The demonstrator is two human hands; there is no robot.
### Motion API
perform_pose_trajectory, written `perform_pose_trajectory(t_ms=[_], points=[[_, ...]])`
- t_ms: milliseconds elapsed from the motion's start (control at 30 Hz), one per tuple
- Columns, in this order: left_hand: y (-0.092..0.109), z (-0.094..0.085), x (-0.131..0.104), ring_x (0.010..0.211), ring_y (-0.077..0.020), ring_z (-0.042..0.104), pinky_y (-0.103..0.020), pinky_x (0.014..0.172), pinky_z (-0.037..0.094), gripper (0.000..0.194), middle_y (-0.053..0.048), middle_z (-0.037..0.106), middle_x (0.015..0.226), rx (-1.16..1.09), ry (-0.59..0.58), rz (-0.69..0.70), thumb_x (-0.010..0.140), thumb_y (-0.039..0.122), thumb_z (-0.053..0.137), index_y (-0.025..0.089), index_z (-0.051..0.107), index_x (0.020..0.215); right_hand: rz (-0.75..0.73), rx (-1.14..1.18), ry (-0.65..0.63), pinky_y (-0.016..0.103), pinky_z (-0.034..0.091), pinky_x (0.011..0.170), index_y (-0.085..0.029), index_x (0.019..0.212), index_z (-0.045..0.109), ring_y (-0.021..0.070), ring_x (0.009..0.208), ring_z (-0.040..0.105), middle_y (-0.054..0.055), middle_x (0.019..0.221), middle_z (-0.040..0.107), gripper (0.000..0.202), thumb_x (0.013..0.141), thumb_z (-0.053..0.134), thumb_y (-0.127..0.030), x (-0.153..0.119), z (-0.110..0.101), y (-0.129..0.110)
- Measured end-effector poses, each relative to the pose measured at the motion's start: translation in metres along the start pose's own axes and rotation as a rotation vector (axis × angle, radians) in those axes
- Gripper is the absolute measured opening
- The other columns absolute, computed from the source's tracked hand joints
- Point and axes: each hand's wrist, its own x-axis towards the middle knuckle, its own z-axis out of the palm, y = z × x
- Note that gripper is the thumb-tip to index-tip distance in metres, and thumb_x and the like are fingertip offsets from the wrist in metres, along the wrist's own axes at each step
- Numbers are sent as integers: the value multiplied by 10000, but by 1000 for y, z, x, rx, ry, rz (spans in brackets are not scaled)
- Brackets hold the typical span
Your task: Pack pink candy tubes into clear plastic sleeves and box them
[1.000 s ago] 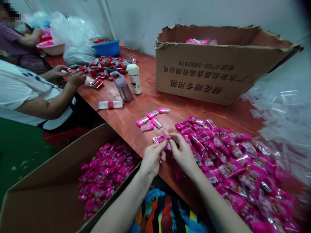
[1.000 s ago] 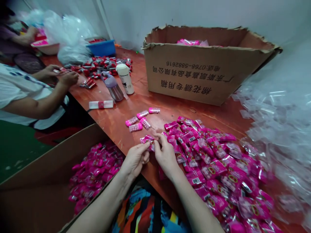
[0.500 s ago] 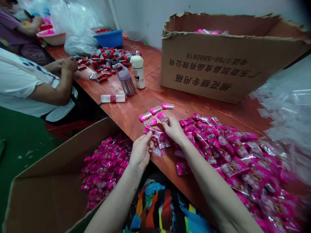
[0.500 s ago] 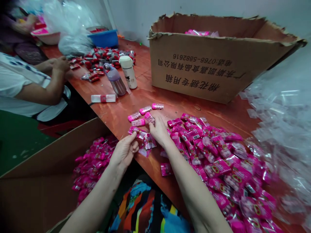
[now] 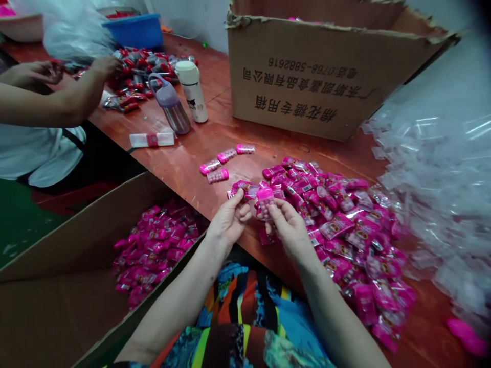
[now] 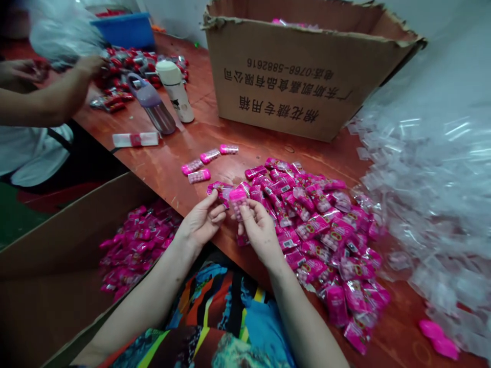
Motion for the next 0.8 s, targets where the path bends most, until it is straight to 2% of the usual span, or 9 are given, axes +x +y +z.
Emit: perform_pose_trajectory(t_ms=[167,467,667,800], points=[[-6,2,-4,358,-21,304,-140,335,229,270,58,464,559,62,-32,-3,985,165,563,138,524,719,-46,-2,58,230,431,494,-219,1101,608,76,522,546,-5,871,687,334,904,660,-484,-10,-7,1],[-17,-2,-4,374,-28,349,-152,355,249,224,70,481,535,190,-53,32,849,212,760,133,574,750,-27,-26,76,249,439,483,-206,1113,600,98,521,533,7,827,693,405,873,682,-523,-22,-13,6],[-26,-7,-3,395,-33,389,-161,390,264,377,54,505,514,357,-130,65,702,353,888,137,579,689,12,-60,90,244,399,474,-199,1118,590,107,512,503,0,746,673,466,856,671,-575,-28,-17,8],[-31,-6,-6,356,-33,330,-173,386,225,475,60,421,403,496,-169,-11,712,454,868,148,528,584,61,-52,19,229,357,459,-183,1130,586,109,507,492,-8,678,640,467,874,644,-569,-30,-18,10]])
